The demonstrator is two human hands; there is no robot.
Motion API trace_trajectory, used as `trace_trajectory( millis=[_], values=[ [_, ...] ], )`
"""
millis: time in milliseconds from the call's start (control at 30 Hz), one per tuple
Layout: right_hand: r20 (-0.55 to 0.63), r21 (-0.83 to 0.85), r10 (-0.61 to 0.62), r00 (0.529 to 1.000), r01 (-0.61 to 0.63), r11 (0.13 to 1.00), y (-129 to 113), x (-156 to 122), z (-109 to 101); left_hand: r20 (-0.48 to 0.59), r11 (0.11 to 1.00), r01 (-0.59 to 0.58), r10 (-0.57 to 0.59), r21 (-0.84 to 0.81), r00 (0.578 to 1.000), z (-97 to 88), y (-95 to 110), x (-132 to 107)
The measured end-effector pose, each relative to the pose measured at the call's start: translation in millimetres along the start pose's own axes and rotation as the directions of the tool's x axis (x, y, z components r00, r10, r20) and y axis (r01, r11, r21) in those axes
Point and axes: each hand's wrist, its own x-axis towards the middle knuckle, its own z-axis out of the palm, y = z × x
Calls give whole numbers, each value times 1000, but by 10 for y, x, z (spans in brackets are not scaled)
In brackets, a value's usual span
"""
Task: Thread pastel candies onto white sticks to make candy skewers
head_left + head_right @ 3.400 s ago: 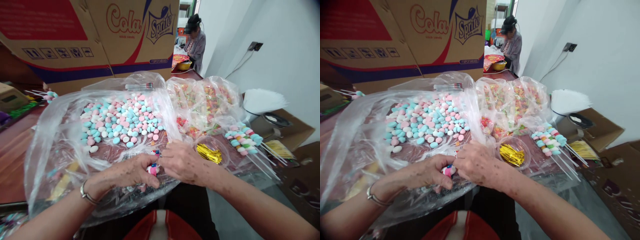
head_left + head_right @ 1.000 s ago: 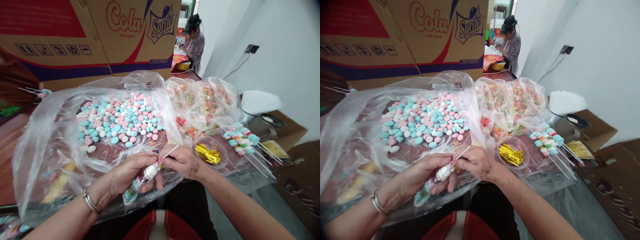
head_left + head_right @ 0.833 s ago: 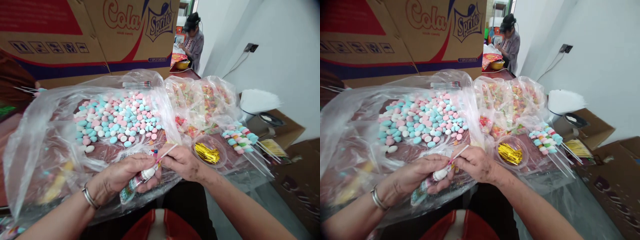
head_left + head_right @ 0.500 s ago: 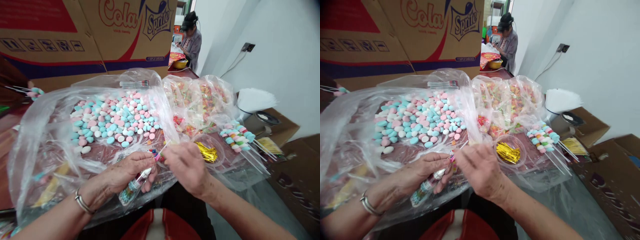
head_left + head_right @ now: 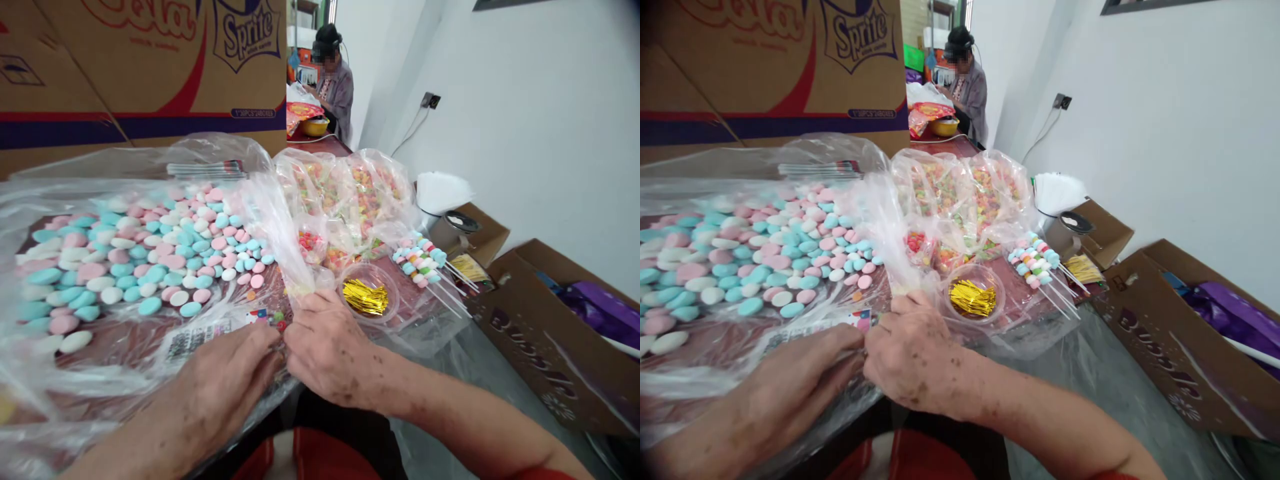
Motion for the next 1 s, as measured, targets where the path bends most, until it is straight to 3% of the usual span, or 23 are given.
trace_trajectory(
  millis=[67,100,167,233,267,333,400,567,1000],
  values=[
    [-13,63,44,999,-43,997,56,-18,-52,-30,957,-172,183,232,983,40,-10,-15],
    [-40,88,78,996,-74,993,119,-43,-93,-41,924,-201,226,327,973,42,-5,-17],
    [-94,103,217,972,-208,973,315,-121,-190,-136,927,-128,187,353,973,8,21,-8],
    [-32,11,452,892,-452,892,563,-225,-269,-216,972,2,50,234,975,-56,53,14],
    [103,-99,525,845,-516,851,682,-276,-287,-223,989,48,-15,143,975,-87,64,28],
    [304,-320,607,734,-522,791,866,-357,-267,-203,994,106,-110,-34,973,-125,72,56],
    [382,-404,624,682,-485,776,959,-400,-190,-187,980,123,-152,-158,970,-124,66,79],
    [385,-420,622,681,-471,776,989,-405,-63,-135,936,131,-184,-326,974,-70,48,99],
    [289,-402,674,679,-553,730,964,-412,-296,-3,790,271,-326,-549,945,-25,124,121]
  ],
)
